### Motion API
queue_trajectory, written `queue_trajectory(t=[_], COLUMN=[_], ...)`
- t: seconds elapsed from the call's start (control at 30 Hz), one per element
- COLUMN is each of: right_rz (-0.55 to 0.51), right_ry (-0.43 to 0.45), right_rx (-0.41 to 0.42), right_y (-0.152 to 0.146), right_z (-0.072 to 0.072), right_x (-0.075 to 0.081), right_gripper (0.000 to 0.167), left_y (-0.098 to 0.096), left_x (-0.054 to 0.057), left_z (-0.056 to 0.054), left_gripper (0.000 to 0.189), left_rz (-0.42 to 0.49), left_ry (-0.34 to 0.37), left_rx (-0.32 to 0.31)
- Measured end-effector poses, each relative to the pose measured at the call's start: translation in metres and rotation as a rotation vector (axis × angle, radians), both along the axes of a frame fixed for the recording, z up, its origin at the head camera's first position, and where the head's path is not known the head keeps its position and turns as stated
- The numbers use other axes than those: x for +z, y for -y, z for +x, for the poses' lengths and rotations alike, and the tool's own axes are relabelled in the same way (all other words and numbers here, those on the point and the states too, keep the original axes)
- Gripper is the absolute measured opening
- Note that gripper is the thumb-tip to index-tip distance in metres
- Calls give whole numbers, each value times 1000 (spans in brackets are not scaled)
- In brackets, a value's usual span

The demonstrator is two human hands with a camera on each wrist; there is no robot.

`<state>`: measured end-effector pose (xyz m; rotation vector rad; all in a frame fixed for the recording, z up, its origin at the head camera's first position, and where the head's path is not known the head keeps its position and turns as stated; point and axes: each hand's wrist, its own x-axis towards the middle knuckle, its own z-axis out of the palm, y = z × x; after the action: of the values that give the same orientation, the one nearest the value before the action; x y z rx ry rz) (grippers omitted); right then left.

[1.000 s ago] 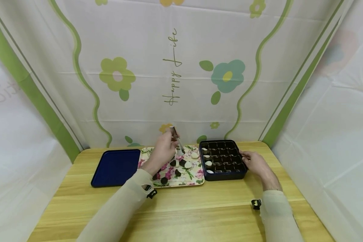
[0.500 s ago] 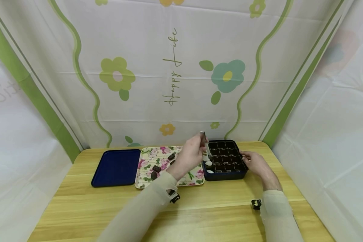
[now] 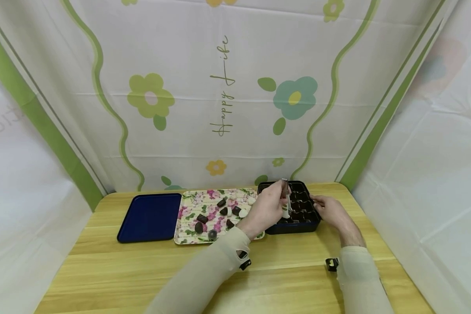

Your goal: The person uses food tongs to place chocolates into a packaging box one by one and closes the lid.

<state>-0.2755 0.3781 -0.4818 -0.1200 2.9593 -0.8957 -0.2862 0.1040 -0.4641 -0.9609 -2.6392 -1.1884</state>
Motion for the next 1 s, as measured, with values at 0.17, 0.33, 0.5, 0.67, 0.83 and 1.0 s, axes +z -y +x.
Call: queue_trajectory(t=[0.17, 0.33, 0.5, 0.67, 0.83, 1.0], right_rz=[-6, 16, 5, -9, -5, -29], right_ry=[2, -11, 0, 14, 7, 28], right_rx=[-3, 2, -2, -5, -5, -10], right_y=[1, 1, 1, 0, 1, 0], right_z=[-1, -1, 0, 0, 0, 1], right_x=[0, 0, -1, -1, 0, -1], right_gripper=[46, 46, 46, 47, 47, 48], left_y=[3, 5, 11, 27, 53, 86], left_x=[16, 15, 18, 23, 25, 26], left_z=[14, 13, 13, 12, 8, 5], left_gripper=[16, 8, 13, 13, 4, 14], left_rz=[-25, -41, -23, -18, 11, 34], left_ry=[8, 30, 55, 29, 42, 66], left_rx=[6, -33, -41, -32, -1, 57])
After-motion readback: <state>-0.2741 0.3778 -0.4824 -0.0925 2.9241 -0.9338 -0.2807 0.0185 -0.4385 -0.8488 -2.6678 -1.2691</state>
